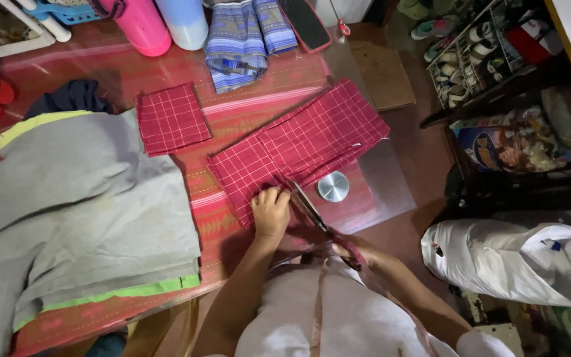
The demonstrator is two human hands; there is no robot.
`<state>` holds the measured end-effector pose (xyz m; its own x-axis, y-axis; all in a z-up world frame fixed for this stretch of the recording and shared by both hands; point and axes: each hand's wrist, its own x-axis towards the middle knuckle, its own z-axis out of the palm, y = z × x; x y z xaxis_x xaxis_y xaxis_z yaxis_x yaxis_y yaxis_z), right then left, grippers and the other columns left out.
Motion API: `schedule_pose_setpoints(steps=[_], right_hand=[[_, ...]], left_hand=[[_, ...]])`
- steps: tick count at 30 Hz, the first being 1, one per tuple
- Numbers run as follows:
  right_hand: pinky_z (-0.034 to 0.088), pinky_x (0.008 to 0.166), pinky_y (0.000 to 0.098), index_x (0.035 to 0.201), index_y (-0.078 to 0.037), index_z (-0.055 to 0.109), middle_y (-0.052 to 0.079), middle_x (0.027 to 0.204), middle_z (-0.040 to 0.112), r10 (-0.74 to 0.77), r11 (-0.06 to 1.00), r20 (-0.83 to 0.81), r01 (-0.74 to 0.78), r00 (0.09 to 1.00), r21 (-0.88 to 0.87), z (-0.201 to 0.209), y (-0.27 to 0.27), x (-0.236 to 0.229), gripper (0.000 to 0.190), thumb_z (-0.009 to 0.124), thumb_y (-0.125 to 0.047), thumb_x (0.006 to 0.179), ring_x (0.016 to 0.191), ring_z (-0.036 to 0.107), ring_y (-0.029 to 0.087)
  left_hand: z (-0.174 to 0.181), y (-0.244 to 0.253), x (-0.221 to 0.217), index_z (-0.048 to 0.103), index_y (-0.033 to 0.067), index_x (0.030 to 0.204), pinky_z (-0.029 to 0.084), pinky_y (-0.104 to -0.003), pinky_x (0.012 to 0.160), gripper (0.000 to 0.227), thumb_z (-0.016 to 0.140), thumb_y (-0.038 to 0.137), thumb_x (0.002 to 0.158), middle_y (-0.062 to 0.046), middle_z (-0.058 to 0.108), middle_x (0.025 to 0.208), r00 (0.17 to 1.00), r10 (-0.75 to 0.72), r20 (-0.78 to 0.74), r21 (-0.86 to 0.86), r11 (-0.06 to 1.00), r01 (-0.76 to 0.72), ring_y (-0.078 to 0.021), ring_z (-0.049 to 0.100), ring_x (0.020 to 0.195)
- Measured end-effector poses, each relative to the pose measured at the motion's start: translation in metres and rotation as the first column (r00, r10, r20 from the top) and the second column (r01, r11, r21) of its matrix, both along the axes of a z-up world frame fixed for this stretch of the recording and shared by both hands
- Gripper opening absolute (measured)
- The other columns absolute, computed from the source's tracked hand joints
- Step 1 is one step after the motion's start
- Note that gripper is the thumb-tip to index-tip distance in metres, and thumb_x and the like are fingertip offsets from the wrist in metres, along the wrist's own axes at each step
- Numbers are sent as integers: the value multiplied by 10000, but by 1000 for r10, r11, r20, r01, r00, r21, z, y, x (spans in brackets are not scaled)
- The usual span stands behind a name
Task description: The person cuts a red checkered fabric into smaller pieces using scissors. They fold the fabric multiple times and cut along the edges to create uniform squares, which are then stacked on the table.
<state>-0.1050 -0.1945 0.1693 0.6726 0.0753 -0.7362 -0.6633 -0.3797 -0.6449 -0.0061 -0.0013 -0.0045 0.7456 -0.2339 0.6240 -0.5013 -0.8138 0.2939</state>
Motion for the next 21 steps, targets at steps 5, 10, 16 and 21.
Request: schedule_pose_setpoints(steps=[5,10,16,21], right_hand=[[457,938,512,1378,-54,593,277,1226,612,22,1000,-30,-22,999,9,-26,-9,0,797,699,-635,843,1156,561,427],[463,373,283,1059,-28,695,111,676,599,-119,990,-74,125,990,70,-55,-25,-10,585,768,-565,838,539,591,197],[543,960,528,1415,-9,595,313,1288,652,-61,996,-53,64,997,62,31,22,23,901,752,-648,800,1213,634,415],[452,1082,568,1438,1,569,325,1391,592,-90,992,-42,93,995,87,48,33,28,928,746,-645,796,1338,536,459]], left_hand=[[5,0,0,653,281,958,455,-381,716,99,631,210,893,44,590,961,1000,-2,-18,-3,1000,2,-194,616,896],[2,0,0,645,273,962,458,-385,704,46,626,262,922,33,606,969,999,-8,-39,-27,1000,7,-203,617,887],[-10,2,-2,652,275,1004,465,-399,733,95,629,269,911,27,596,994,997,-33,-70,-3,999,33,-216,608,930],[-11,2,-4,664,288,1010,470,-391,768,148,618,218,888,36,583,1006,994,-64,-93,12,998,65,-213,595,950]])
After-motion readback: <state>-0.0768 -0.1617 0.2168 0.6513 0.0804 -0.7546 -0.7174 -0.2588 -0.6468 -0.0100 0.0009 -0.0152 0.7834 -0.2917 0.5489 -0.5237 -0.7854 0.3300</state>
